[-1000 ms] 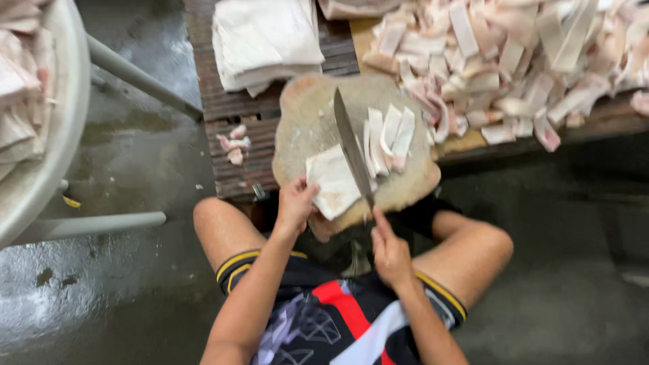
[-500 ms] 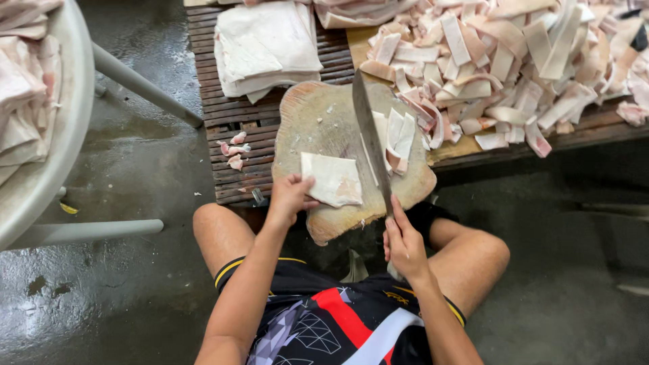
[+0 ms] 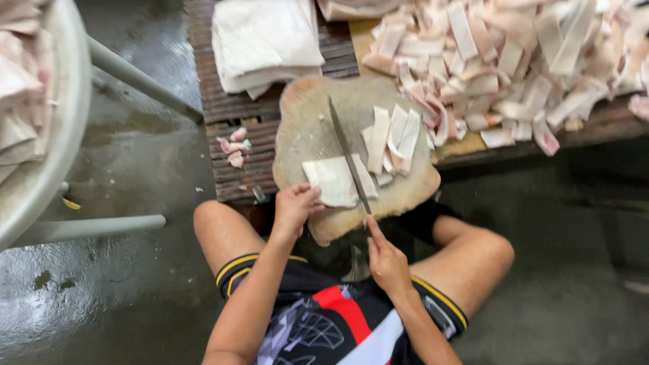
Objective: The person slices large rectangular slabs of animal fat and skin into thin strips using a large blade on a wooden cutting board.
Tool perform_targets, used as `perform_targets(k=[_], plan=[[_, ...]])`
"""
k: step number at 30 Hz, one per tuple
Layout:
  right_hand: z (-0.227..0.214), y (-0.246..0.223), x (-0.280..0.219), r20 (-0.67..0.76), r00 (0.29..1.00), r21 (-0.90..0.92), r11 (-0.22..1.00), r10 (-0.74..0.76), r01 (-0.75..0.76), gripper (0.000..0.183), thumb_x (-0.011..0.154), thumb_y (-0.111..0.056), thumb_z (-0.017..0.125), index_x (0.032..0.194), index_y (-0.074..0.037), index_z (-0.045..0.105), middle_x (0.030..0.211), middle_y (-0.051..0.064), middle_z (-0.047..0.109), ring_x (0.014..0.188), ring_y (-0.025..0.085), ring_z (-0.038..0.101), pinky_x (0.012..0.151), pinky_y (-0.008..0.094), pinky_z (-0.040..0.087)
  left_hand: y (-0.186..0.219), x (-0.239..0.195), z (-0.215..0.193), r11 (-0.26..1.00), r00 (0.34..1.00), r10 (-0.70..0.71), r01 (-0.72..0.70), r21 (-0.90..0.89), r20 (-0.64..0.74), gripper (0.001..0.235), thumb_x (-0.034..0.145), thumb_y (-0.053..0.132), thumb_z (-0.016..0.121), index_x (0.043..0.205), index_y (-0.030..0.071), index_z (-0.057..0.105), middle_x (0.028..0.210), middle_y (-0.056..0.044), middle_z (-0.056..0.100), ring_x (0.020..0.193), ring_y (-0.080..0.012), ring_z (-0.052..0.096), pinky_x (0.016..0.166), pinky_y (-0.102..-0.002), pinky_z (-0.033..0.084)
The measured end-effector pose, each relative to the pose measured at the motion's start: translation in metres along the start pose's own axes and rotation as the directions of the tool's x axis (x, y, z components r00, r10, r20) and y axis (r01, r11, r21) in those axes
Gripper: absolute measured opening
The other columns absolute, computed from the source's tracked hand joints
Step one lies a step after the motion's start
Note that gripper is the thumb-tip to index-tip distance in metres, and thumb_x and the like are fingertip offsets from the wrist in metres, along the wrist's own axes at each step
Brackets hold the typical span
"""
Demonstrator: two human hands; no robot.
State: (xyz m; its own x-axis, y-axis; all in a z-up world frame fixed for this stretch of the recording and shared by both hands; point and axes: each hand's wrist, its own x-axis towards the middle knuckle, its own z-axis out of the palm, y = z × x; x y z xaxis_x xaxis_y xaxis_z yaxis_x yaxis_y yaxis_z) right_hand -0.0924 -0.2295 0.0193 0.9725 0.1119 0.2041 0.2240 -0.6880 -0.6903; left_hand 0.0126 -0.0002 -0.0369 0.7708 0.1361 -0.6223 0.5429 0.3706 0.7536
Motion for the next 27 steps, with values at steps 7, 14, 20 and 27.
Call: perform_targets(k=[7,14,20,27], plan=[[-0.064,-0.016,0.032,0.137,0.898,0.274,0.855,0.418,-0.440,0.056,0.104,-0.011,0.055,0.157,-0.025,0.045,0.065,0.008,0.059,0.054,0.015,0.054,0.055,0.030,0.052,-0.007,0.013,0.015,0.999,0.999,-0.038,0.037,0.021,0.019,0.023,0.089,0.009,0.074,0.106,-0.005,0.069,0.089,-0.009,0.074,0.072,-0.0176,0.073,0.061,-0.030,0.063],[-0.046,-0.004,-0.011,-0.171,0.974,0.384,0.901,-0.148,0.204,0.059,0.106,-0.005,0.053,0.158,-0.020,0.031,0.082,0.007,0.064,0.060,0.013,0.056,0.056,0.024,0.048,-0.008,0.008,0.013,0.996,0.998,-0.022,0.017,0.092,0.051,0.024,0.089,0.011,0.077,0.102,-0.009,0.071,0.086,-0.011,0.075,0.068,-0.0169,0.071,0.060,-0.028,0.061],[0.005,0.008,0.020,-0.034,0.995,0.078,0.992,-0.094,0.097,0.057,0.101,-0.012,0.057,0.157,-0.014,0.046,0.110,0.019,0.071,0.088,0.040,0.069,0.072,0.040,0.056,0.004,0.025,0.015,0.998,0.997,0.053,-0.055,0.030,0.063,0.022,0.088,0.011,0.077,0.101,-0.005,0.069,0.085,-0.010,0.073,0.066,-0.0161,0.070,0.059,-0.030,0.061],[-0.074,-0.026,0.009,0.065,0.979,0.374,0.905,0.193,-0.203,0.060,0.105,-0.006,0.054,0.161,-0.020,0.038,0.067,0.002,0.057,0.055,0.014,0.050,0.053,0.027,0.047,0.004,0.007,0.005,0.947,0.986,0.085,-0.124,0.296,0.142,0.024,0.097,0.013,0.073,0.086,-0.008,0.074,0.072,-0.012,0.071,0.056,-0.0155,0.063,0.051,-0.027,0.052]])
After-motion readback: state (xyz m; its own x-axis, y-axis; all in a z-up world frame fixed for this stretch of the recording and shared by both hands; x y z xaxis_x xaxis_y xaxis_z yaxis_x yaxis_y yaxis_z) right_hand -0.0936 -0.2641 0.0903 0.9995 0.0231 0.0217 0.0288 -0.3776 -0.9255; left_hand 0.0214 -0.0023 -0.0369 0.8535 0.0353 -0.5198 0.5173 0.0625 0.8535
